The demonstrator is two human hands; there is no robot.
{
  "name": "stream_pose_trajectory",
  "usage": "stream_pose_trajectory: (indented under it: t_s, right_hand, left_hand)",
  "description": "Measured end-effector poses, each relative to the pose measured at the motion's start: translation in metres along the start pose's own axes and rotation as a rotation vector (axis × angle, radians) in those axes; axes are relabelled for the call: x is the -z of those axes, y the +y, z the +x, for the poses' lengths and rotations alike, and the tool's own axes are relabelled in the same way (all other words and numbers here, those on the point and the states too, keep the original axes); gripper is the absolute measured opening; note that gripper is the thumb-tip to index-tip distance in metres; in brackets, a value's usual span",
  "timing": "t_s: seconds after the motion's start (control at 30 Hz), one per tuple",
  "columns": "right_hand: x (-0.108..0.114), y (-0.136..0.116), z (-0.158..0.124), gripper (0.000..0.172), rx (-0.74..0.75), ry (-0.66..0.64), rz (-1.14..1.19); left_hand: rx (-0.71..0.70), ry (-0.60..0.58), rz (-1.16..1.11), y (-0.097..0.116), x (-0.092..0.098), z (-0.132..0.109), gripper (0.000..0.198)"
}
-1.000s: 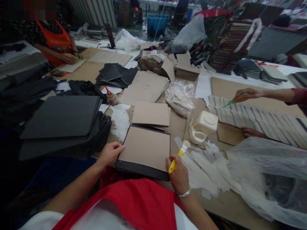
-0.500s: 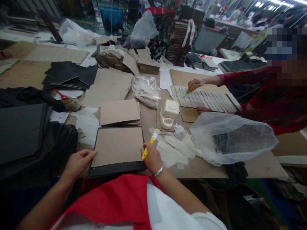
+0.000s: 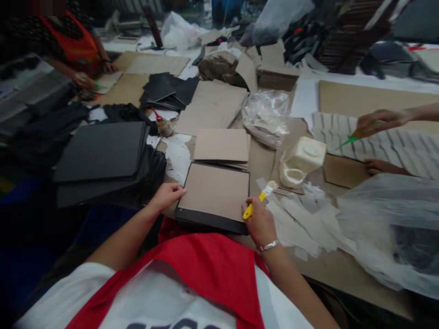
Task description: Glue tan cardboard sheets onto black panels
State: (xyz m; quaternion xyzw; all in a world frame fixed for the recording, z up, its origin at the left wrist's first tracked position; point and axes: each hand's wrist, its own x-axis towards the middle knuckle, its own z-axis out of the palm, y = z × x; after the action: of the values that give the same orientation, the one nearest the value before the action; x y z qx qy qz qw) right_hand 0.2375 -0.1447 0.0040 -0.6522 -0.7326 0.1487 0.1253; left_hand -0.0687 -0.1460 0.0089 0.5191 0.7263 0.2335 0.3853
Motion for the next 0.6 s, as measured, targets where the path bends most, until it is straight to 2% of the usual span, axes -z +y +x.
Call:
stream_pose_trajectory:
  t_s: [0.17,0.33,0.5,0.6]
  right_hand:
    - [-0.001,-0.002,0.0,0.022,0.025,-0.003,-0.033]
    - [-0.001,-0.004,-0.001,0.022,0.018,-0.012,-0.094]
    - [0.0,-0.013,-0.002,0.022,0.014,-0.05,-0.211]
    - [0.013,-0.012,0.002,0.026,0.032,-0.057,-0.339]
  left_hand:
    - [0.0,-0.003,-0.06,-0.004,0.002,-0.002,0.031]
    - [-0.035,0.016,-0.013,-0.007,0.001,-0.003,0.029]
    - [-0.071,-0.032,0.248,-0.002,0.006,-0.005,0.026]
    - [-0.192,0.057,0.493,0.005,0.005,-0.011,0.021]
